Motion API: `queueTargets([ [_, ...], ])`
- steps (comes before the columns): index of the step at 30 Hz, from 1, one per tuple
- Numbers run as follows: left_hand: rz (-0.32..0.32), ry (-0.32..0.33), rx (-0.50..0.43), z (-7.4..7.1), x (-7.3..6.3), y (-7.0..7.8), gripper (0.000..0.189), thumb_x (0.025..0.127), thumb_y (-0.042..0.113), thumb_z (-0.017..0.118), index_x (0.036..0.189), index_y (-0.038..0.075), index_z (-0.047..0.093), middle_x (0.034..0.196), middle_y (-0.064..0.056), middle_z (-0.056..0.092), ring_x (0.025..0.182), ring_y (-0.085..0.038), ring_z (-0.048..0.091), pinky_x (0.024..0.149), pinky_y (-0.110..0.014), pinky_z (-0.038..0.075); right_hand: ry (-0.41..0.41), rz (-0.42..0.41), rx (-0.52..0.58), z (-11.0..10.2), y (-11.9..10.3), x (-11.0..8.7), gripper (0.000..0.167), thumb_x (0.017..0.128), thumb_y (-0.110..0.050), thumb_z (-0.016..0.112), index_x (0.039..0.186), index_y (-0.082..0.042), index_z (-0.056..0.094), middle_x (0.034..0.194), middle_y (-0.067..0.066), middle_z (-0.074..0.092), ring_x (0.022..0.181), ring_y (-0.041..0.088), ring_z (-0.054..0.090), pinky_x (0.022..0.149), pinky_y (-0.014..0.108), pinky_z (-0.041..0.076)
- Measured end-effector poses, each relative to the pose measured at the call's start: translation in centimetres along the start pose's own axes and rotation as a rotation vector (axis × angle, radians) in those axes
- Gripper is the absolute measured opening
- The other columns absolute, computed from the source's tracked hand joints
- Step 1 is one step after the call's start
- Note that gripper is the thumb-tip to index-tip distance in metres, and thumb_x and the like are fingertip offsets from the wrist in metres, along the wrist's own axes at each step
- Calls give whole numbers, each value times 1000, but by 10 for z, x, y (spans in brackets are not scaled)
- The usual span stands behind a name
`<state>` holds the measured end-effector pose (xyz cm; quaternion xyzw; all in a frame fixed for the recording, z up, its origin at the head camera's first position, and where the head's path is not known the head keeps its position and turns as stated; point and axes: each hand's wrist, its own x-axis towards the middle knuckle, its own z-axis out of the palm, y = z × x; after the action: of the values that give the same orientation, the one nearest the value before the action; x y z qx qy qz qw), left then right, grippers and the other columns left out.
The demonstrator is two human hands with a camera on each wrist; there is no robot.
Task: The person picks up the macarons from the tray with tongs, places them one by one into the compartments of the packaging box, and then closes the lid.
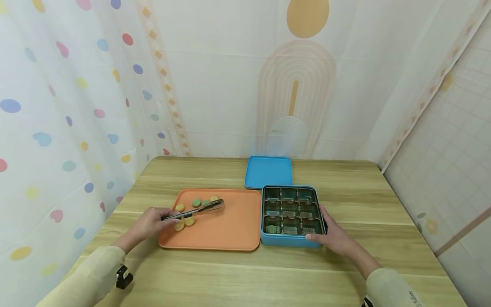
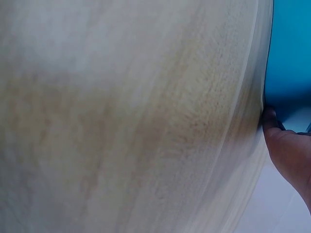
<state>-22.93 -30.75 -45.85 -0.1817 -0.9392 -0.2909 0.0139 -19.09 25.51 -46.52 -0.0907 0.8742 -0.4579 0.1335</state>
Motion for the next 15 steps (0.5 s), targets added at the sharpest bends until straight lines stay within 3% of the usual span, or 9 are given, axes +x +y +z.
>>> queueTargets([
  [6, 25, -8, -6, -2, 10, 12, 21, 90, 31, 75, 75, 18, 66, 58, 10, 48, 48, -6, 37, 46, -23, 32, 5, -14, 1, 1, 1, 2, 111, 88, -33, 76, 159, -8, -7, 158, 34, 4, 140, 56, 18, 105, 67, 24],
  [15, 61, -45, -45, 2, 30, 38, 26, 92, 36, 72, 75, 20, 61, 55, 10, 39, 48, -6, 32, 48, -24, 30, 14, -14, 1, 1, 0, 2, 112, 88, -33, 76, 158, -6, -7, 158, 34, 3, 140, 55, 18, 106, 68, 21],
])
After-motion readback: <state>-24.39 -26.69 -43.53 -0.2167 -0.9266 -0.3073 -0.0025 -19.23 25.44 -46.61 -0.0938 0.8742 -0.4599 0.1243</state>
